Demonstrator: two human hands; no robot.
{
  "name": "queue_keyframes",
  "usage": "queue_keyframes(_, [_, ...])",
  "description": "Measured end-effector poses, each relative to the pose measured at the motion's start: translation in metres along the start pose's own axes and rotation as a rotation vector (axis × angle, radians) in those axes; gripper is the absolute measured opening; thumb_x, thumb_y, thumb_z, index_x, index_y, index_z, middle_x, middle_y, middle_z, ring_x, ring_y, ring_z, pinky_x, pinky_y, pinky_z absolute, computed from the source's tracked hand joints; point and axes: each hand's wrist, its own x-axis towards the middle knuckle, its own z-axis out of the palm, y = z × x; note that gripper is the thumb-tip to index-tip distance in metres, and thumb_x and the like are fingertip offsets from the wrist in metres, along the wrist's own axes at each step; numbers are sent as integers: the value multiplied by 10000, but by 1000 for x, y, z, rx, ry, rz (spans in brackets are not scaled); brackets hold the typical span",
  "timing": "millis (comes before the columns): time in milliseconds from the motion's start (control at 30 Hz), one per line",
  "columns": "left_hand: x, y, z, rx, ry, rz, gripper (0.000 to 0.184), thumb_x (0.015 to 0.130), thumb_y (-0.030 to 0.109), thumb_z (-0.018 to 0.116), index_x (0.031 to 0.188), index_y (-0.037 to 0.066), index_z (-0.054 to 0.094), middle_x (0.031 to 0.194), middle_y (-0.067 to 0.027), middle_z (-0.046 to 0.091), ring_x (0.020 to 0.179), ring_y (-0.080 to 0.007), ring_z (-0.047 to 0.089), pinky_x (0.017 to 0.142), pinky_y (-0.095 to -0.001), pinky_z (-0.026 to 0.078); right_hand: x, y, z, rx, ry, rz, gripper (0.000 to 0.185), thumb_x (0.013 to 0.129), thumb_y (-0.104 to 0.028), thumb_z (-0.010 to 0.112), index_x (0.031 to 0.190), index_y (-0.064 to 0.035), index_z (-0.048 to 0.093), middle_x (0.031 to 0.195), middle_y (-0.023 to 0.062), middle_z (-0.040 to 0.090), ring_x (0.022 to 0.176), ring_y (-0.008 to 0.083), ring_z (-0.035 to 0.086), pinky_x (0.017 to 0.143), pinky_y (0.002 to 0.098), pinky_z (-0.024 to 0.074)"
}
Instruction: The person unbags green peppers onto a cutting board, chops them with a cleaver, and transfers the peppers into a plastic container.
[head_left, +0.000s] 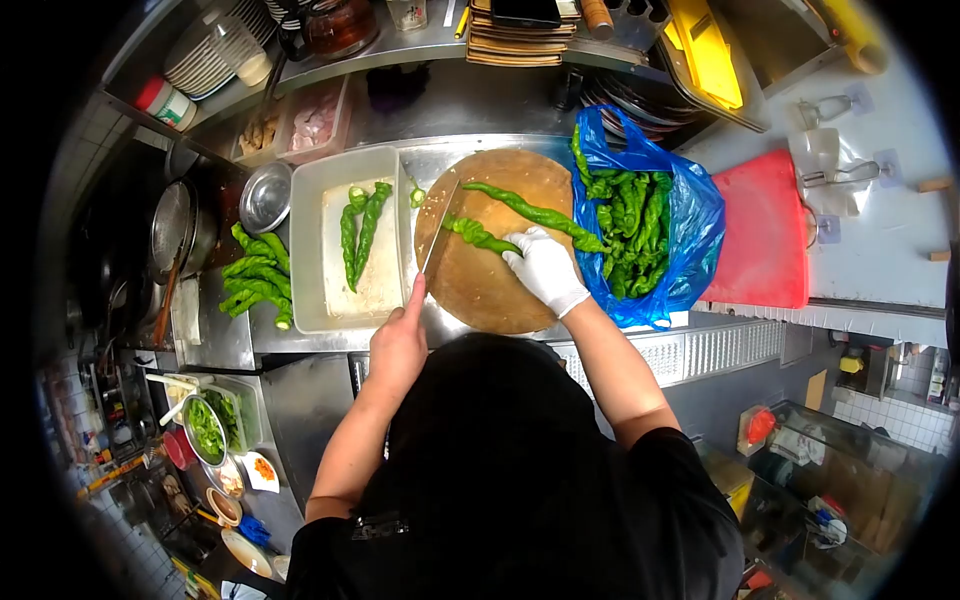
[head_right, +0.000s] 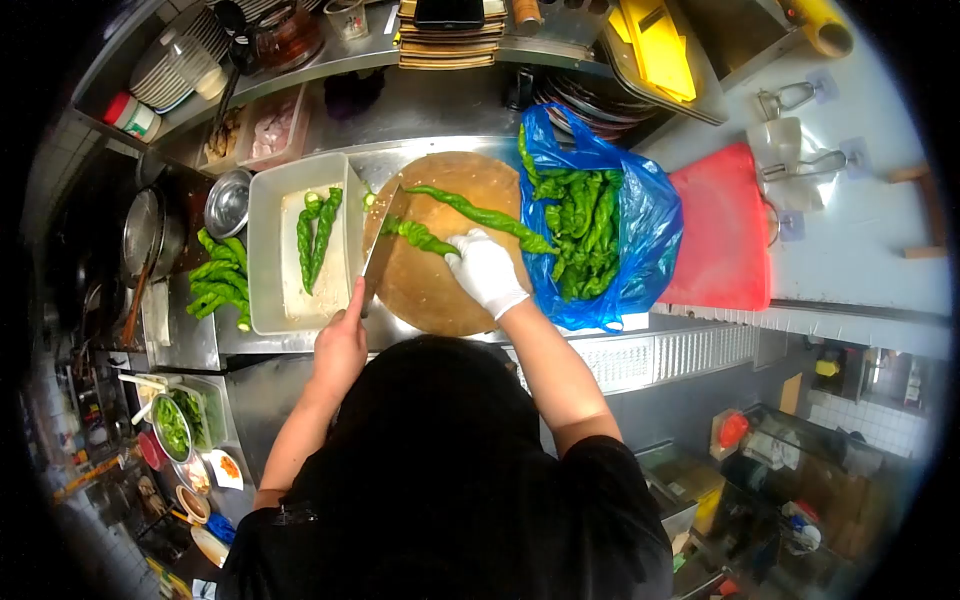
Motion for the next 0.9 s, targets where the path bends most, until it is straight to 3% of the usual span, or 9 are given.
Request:
queue_keyframes(233, [-11,12,0,-39,77,-14,842,929,-36,629,1700,169,358,901,-228,694,793,-432,697,723,-545,558,2,5,13,-10,69,-13,246,944,-248,731,1142,-113,787,1126,192,725,1009,404,724,908,496,590])
queue_keyframes(367, [-6,-8,24,-10,-38,-13,853,929,-17,617,1709,170,327,885,-235,682,770,-451,702,730,-564,577,-4,5,13,-2,80,0,233,941,-232,731,1127,-101,781,1115,192,728,995,401,728,896,495,592])
queue_keyframes(600, [7,5,20,-47,34,-171,829,969,-22,588,1721,167,295,970,-261,709,849,-460,703,788,-561,558,-25,20,-1,-115,-72,-101,249,941,-228,745,1152,-99,768,1166,176,726,1071,381,697,934,488,572])
queue_keyframes(700, [15,5,19,-39,49,-199,821,980,-16,579,1724,171,288,1008,-266,715,864,-467,704,802,-560,564,-17,19,-11,-66,198,-336,347,924,-228,763,1225,-58,736,1209,180,723,1120,398,673,1015,507,530])
queue_keyframes(767, [18,3,17,-36,44,-188,819,983,-12,579,1725,178,287,1019,-271,718,871,-472,704,809,-561,565,6,20,-20,-142,341,-396,509,900,-241,787,1334,-3,670,1245,188,714,1210,420,638,1097,539,469])
queue_keyframes(800, [17,3,16,-34,35,-181,820,984,-10,580,1725,183,288,1017,-274,720,874,-474,705,811,-562,564,17,24,-17,-301,382,-314,635,870,-235,806,1413,30,608,1252,195,707,1235,429,625,1122,556,445])
queue_keyframes(900, [18,2,17,-64,3,-189,824,983,-7,583,1725,198,290,998,-290,723,881,-486,705,814,-564,558,49,54,4,-500,191,-190,601,883,-180,747,1425,44,612,1177,186,725,1138,392,664,1062,500,482])
